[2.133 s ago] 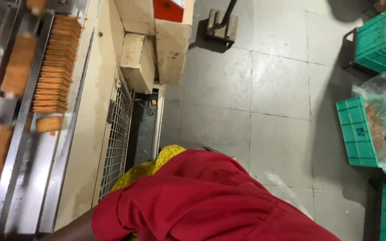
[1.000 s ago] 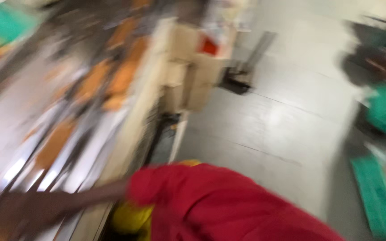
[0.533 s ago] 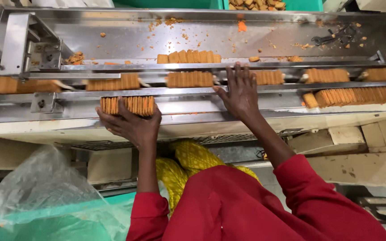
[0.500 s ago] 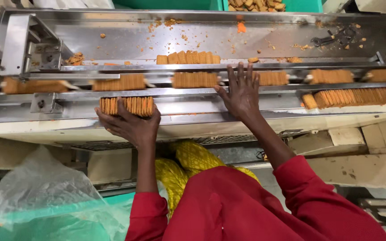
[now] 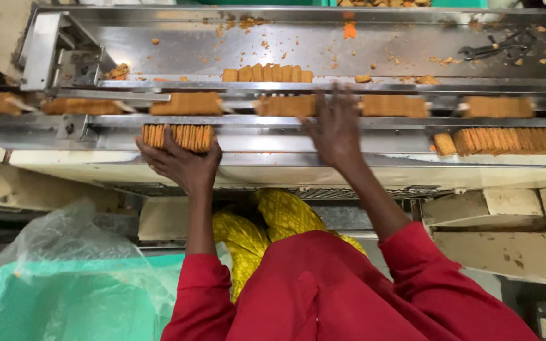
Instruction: The person arranges rectangular biscuits on a moving conveyor belt in a food processing facility. They use both hands to pick up and place biscuits into neat rows as the belt advances. The person occasionally adjusts the alignment of the biscuits to maintain uniform spacing.
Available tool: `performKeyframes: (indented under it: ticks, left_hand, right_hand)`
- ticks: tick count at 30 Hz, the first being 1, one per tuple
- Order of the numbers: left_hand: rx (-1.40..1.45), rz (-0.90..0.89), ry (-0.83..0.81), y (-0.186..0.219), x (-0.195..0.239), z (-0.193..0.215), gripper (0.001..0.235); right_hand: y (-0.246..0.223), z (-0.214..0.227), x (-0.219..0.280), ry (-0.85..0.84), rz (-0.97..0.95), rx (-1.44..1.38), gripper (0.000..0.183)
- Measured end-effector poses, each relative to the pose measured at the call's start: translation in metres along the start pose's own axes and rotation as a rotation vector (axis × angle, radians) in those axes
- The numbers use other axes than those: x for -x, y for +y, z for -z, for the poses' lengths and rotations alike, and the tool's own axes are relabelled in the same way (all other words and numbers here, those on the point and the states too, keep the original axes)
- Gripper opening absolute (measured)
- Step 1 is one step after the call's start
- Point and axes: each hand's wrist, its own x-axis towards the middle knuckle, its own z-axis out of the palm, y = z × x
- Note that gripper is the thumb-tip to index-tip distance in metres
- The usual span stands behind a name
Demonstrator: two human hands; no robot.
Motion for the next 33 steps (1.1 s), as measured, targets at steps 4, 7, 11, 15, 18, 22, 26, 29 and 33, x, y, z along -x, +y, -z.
performKeyframes:
  ticks: [4, 7, 11, 15, 18, 22, 26, 29, 33]
  left_hand:
    - [0.009, 0.054, -0.039, 0.001, -0.002, 0.002, 0.103]
    - [0.022, 0.070, -0.048, 0.003, -0.003, 0.005, 0.102]
    - [0.017, 0.076, -0.039, 0.005, -0.002, 0.005, 0.101]
    - [0.037, 0.112, -0.102, 0.002, -0.002, 0.004, 0.104]
    - [0.049, 0.019, -0.019, 0.005, 0.000, 0.004, 0.102]
    - [0.054, 0.099, -0.038, 0.007, -0.003, 0.007, 0.102]
    - [0.050, 0.134, -0.080, 0.010, -0.005, 0.010, 0.104]
    - [0.054, 0.124, -0.095, 0.010, -0.005, 0.012, 0.104]
    - [0.067, 0.090, -0.051, 0.010, -0.006, 0.012, 0.104]
  right_hand:
    - [-0.029, -0.015, -0.001, 0.030, 0.192, 0.002, 0.088]
    - [-0.015, -0.004, 0.001, -0.094, 0.073, 0.067, 0.085]
    - [0.026, 0.017, 0.015, 0.026, -0.036, -0.013, 0.084]
    - [0.034, 0.001, 0.010, 0.137, 0.026, -0.057, 0.082]
    - [0.043, -0.016, 0.014, 0.153, 0.046, 0.012, 0.090]
    - [0.085, -0.006, 0.017, 0.265, 0.051, 0.097, 0.085]
    - [0.107, 0.007, 0.022, 0.284, -0.093, 0.010, 0.067]
    - [0.071, -0.002, 0.017, 0.417, 0.119, -0.105, 0.057]
    - [-0.016, -0.019, 0.003, 0.262, 0.305, -0.317, 0.056]
